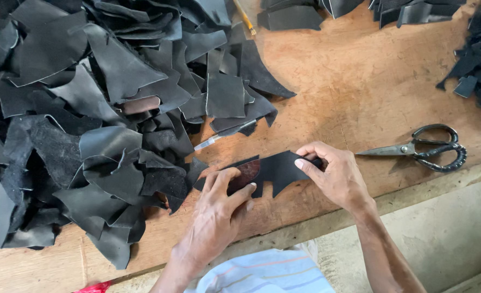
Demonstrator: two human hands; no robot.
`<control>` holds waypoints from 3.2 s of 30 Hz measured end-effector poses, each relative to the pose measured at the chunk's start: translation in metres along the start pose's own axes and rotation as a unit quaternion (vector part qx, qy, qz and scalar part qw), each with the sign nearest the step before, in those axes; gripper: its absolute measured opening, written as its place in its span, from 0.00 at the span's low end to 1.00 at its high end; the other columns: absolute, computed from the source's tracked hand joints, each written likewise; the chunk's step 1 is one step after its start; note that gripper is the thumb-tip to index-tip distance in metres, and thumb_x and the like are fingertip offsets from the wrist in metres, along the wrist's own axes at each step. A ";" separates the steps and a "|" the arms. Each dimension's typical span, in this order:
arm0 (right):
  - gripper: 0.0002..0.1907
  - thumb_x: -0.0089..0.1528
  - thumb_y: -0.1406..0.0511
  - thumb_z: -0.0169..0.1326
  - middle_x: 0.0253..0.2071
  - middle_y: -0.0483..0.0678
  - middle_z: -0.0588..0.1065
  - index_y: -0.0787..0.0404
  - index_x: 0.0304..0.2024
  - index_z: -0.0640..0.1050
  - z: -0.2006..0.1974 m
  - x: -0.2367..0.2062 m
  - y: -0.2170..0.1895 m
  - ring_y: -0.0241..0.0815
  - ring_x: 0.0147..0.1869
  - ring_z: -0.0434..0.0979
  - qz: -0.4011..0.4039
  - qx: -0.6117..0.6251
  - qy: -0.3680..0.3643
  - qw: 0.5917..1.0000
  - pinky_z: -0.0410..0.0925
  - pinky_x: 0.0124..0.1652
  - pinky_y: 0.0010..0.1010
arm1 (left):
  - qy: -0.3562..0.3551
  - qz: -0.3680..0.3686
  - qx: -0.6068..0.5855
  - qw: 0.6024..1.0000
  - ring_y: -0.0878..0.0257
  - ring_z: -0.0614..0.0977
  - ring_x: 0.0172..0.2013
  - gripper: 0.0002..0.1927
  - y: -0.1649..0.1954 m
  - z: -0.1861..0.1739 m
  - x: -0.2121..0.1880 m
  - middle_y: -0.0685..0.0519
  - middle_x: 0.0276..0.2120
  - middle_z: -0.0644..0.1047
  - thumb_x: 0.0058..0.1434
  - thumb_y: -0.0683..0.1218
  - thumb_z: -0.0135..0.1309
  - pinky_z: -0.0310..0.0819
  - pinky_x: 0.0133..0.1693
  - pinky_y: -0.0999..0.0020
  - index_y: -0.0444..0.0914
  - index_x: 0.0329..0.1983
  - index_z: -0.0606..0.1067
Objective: The person places a brown patterned template on a black leather piece, traces its outline with a white marker, then uses scissors to cut the leather along the marked line. The cut piece is set aside and the process repeats with additional leather pieces.
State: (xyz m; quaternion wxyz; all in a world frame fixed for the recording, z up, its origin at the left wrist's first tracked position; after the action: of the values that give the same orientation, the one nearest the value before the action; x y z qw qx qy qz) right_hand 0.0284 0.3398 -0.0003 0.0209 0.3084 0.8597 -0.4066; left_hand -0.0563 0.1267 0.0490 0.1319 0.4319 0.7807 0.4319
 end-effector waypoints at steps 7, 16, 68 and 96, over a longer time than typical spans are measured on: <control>0.14 0.58 0.61 0.61 0.41 0.39 0.83 0.50 0.47 0.83 -0.004 -0.004 0.032 0.29 0.33 0.82 0.091 -0.039 -0.059 0.993 0.77 0.29 0.23 | 0.024 -0.051 0.080 0.995 0.51 0.79 0.45 0.09 -0.018 0.011 0.018 0.52 0.41 0.75 0.56 0.38 0.62 0.74 0.45 0.55 0.39 0.40 0.79; 0.11 0.67 0.72 0.60 0.43 0.52 0.81 0.64 0.53 0.81 -0.120 -0.013 0.097 0.33 0.37 0.78 0.010 0.118 0.181 0.976 0.73 0.33 0.23 | -0.002 -0.083 0.085 0.993 0.44 0.77 0.44 0.20 -0.014 0.017 0.036 0.43 0.42 0.71 0.51 0.36 0.60 0.72 0.39 0.51 0.34 0.48 0.72; 0.15 0.57 0.70 0.64 0.36 0.45 0.83 0.55 0.48 0.85 -0.013 -0.016 0.035 0.32 0.32 0.76 -0.002 0.048 -0.028 0.998 0.72 0.31 0.23 | -0.007 -0.083 0.031 0.996 0.46 0.78 0.45 0.25 -0.012 0.016 0.028 0.46 0.42 0.74 0.52 0.37 0.63 0.71 0.44 0.54 0.38 0.54 0.73; 0.15 0.60 0.73 0.58 0.31 0.43 0.80 0.56 0.48 0.85 -0.010 -0.008 0.032 0.32 0.30 0.77 -0.029 0.090 -0.074 0.993 0.73 0.31 0.22 | -0.026 -0.100 0.038 0.994 0.46 0.79 0.45 0.24 -0.014 0.019 0.029 0.46 0.43 0.75 0.52 0.37 0.63 0.72 0.45 0.54 0.38 0.54 0.74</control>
State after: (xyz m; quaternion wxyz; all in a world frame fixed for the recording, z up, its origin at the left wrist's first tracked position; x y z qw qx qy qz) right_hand 0.0542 0.3582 -0.0131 0.0450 0.2529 0.8244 -0.5044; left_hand -0.0708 0.1567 0.0312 0.1785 0.3673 0.8320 0.3756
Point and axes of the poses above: each hand's wrist, its own x-axis towards the middle knuckle, its own z-axis out of the palm, y = z × x, the point moved 10 cm from there along x, towards the middle knuckle
